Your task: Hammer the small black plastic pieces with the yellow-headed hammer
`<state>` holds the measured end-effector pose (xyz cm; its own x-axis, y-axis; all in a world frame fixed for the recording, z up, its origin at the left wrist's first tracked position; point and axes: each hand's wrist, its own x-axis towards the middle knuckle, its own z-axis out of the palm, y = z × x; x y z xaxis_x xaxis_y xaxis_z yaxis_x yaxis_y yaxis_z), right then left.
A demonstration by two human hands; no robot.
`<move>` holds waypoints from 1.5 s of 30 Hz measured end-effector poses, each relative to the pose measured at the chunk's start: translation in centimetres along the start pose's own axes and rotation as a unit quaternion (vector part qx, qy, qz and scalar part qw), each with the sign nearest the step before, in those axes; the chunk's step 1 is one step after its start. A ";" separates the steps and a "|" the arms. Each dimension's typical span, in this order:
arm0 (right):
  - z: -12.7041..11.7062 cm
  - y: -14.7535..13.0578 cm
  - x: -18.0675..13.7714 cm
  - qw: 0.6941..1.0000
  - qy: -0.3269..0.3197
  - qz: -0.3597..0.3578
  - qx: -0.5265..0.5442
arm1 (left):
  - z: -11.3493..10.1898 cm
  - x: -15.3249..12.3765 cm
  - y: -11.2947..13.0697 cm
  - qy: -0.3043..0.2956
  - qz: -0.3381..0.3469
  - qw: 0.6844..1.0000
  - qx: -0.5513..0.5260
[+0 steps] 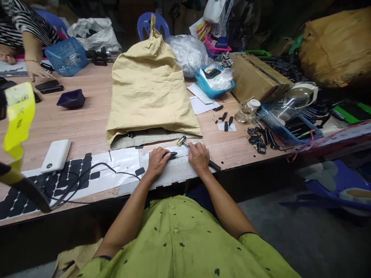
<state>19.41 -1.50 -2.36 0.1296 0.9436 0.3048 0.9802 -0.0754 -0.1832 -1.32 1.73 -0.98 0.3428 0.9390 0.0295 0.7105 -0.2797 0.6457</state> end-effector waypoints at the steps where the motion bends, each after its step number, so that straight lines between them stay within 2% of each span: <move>1: 0.0 0.0 0.0 1.000 -0.001 0.001 -0.001 | -0.2 -0.4 0.1 -0.005 0.009 1.000 -0.003; 5: -0.2 -0.3 0.1 1.000 -0.007 0.006 0.001 | -0.4 -3.7 1.1 -0.044 0.109 0.993 -0.001; 10: -0.5 -0.6 0.1 1.000 -0.010 0.011 0.006 | 1.0 -8.2 2.3 -0.110 0.242 0.962 0.067; 16: -0.2 -0.6 0.0 1.000 -0.007 0.008 0.005 | 2.2 -9.2 2.6 -0.114 0.269 0.949 0.120; 18: -0.1 -0.6 0.0 1.000 -0.004 0.005 0.006 | 2.0 -8.7 2.8 -0.093 0.264 0.955 0.096; 20: -0.1 -0.7 -0.1 1.000 -0.002 0.004 0.006 | 1.5 -7.2 2.9 -0.047 0.233 0.969 0.066; 23: -0.2 -0.7 -0.1 1.000 -0.006 0.006 0.001 | 0.4 -3.2 2.7 0.047 0.125 0.990 0.049; 26: -0.4 -0.9 -0.1 1.000 -0.013 0.009 0.000 | -0.6 2.3 2.1 0.113 -0.010 0.992 0.062; 29: -0.5 -1.0 0.0 1.000 -0.013 0.010 0.002 | -1.0 7.1 1.9 0.132 -0.094 0.983 0.089; 33: -0.6 -1.2 0.1 1.000 -0.018 0.013 -0.002 | -0.7 10.5 2.6 0.082 -0.147 0.976 0.140; 36: -0.7 -1.3 0.1 1.000 -0.024 0.011 -0.007 | -0.8 11.0 3.1 0.049 -0.157 0.973 0.159; 38: -0.7 -1.3 0.1 1.000 -0.022 0.009 -0.009 | -1.3 10.4 3.0 0.048 -0.141 0.974 0.168; 42: -0.6 -1.2 0.1 1.000 -0.015 0.008 -0.003 | -2.7 6.5 1.6 0.062 -0.085 0.982 0.157; 45: -0.4 -1.1 0.0 1.000 -0.010 0.008 0.000 | -3.1 2.7 0.4 0.045 -0.038 0.989 0.139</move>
<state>18.45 -1.54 -1.74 0.1417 0.9488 0.2823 0.9782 -0.0905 -0.1870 -2.01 4.78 1.68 0.2351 0.9698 0.0658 0.8772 -0.2408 0.4153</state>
